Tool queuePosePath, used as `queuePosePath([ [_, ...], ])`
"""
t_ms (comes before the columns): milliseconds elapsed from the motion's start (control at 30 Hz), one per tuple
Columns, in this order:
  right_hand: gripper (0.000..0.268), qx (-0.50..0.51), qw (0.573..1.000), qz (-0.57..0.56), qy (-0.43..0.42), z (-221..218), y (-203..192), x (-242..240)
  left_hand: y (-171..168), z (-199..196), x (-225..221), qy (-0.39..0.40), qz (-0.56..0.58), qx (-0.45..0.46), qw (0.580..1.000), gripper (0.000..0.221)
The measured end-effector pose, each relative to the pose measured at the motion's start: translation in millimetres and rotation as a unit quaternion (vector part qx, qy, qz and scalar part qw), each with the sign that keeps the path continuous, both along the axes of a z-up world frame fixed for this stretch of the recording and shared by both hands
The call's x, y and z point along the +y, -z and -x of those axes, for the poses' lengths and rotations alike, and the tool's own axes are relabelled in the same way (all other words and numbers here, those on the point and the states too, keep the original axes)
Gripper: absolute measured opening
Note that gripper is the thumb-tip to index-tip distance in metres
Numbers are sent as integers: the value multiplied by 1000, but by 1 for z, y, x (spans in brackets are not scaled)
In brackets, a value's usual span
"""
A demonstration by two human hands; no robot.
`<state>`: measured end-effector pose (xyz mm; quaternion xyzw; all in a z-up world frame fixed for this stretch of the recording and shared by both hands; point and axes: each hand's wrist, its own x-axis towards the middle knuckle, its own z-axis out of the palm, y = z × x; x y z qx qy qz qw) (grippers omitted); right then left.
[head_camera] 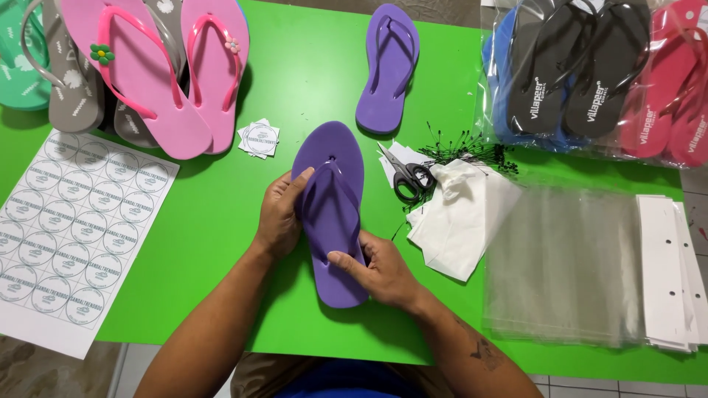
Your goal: Cleaning and inspecting flip-flops with a cloth and applying labels to the packaging.
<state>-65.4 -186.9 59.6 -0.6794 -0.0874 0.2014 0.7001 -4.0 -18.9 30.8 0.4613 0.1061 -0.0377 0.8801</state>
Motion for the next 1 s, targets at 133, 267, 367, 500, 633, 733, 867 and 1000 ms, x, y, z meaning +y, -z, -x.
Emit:
queuePosePath([
  [133,19,-2,1000,9,-23,-2,22,-5,-1,-2,2,-10,23,7,1000,16],
  [267,18,-12,997,31,-71,-2,30,-8,12,-2,7,17,1,3,1000,16],
  [367,18,-16,996,34,-81,-4,22,-8,18,-3,8,27,-2,3,1000,13],
  [500,18,-19,995,40,-84,-2,28,-8,27,-5,10,32,-5,8,999,11],
  [633,21,-31,995,50,-82,-1,42,-10,24,-6,11,31,-34,7,999,12],
  [733,46,-30,999,10,-39,2,48,-9,15,-1,8,44,-75,16,996,15],
  [867,76,-18,993,-47,110,-2,62,-18,9,7,4,118,-131,10,984,13],
  [1000,44,-75,981,-61,169,-10,45,-19,4,15,1,189,-172,5,967,11],
])
